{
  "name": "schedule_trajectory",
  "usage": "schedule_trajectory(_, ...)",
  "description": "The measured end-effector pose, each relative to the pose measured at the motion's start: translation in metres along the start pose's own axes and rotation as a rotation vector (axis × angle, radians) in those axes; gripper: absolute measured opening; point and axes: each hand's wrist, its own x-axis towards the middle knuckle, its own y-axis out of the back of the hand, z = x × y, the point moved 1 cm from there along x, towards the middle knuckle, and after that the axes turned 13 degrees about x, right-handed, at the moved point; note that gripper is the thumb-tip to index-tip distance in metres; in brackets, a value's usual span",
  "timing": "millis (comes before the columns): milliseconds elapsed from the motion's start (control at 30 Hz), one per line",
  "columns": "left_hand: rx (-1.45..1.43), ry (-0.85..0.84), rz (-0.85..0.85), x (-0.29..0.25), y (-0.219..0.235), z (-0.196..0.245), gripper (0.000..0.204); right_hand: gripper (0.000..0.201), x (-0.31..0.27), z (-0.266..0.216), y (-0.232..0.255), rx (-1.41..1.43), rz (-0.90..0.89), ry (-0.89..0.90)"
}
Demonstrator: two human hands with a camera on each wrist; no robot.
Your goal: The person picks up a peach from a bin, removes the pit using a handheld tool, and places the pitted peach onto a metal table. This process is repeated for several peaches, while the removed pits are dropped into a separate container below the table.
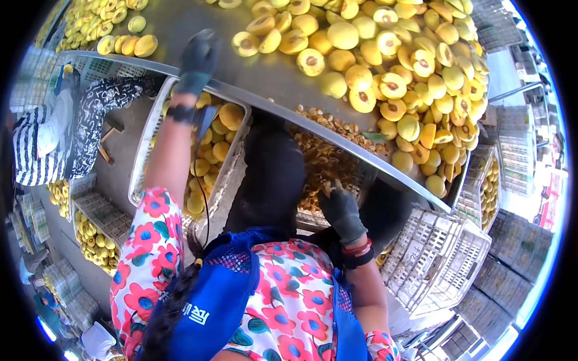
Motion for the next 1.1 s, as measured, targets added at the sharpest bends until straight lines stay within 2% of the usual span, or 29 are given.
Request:
schedule_trajectory(33,0.058,0.014,-0.102,0.011,-0.02,0.006,0.044,0.015,0.001,-0.001,0.001,0.005,0.008,0.012)
schedule_trajectory(133,0.058,0.114,-0.652,0.032,-0.039,0.03,0.046,0.02,-0.004,-0.004,0.002,-0.009,0.047,0.051)
schedule_trajectory(233,-0.153,0.095,-0.705,0.03,-0.037,0.037,0.054,0.021,-0.011,-0.009,0.006,0.161,0.122,-0.053)
schedule_trajectory(267,-0.119,0.11,-0.829,0.029,-0.036,0.039,0.053,0.022,-0.012,-0.013,0.009,0.217,0.147,-0.037)
schedule_trajectory(367,-0.752,0.516,-0.799,-0.001,-0.004,0.063,0.052,0.018,-0.015,-0.024,0.015,0.383,0.16,-0.167)
schedule_trajectory(400,-0.896,0.428,-0.819,-0.004,0.025,0.083,0.046,0.016,-0.012,-0.021,0.015,0.408,0.187,-0.001)
schedule_trajectory(433,-0.989,0.451,-0.788,-0.013,0.05,0.105,0.043,0.014,-0.012,-0.028,0.016,0.601,0.184,-0.061)
schedule_trajectory(500,-1.184,0.496,-0.719,-0.035,0.085,0.152,0.039,0.016,-0.004,-0.035,0.02,0.767,0.23,0.011)
schedule_trajectory(567,-1.273,0.48,-0.776,-0.058,0.107,0.189,0.037,0.014,0.0,-0.055,0.027,0.95,0.339,0.025)
schedule_trajectory(600,-1.318,0.465,-0.806,-0.066,0.112,0.204,0.036,0.02,-0.002,-0.07,0.037,1.004,0.399,0.077)
schedule_trajectory(633,-1.249,0.38,-0.79,-0.075,0.114,0.217,0.036,0.021,-0.001,-0.074,0.046,0.837,0.476,0.187)
schedule_trajectory(700,-1.115,0.206,-0.749,-0.092,0.119,0.242,0.035,0.022,-0.01,-0.088,0.062,0.905,0.492,0.212)
schedule_trajectory(733,-1.104,0.169,-0.778,-0.101,0.123,0.253,0.034,0.022,-0.013,-0.087,0.062,0.909,0.553,0.215)
schedule_trajectory(833,-1.014,0.042,-0.674,-0.117,0.134,0.278,0.033,0.023,-0.026,-0.078,0.061,0.918,0.691,0.217)
schedule_trajectory(867,-0.895,-0.02,-0.623,-0.122,0.138,0.284,0.037,0.023,-0.029,-0.072,0.06,0.916,0.713,0.211)
schedule_trajectory(967,-0.787,-0.311,-0.304,-0.137,0.135,0.297,0.047,0.025,-0.04,-0.069,0.061,0.963,0.755,0.217)
schedule_trajectory(1000,-0.847,-0.278,-0.359,-0.14,0.141,0.301,0.05,0.026,-0.043,-0.071,0.062,1.0,0.76,0.232)
schedule_trajectory(1100,-0.76,-0.246,-0.312,-0.149,0.147,0.311,0.049,0.025,-0.048,-0.068,0.061,1.071,0.792,0.248)
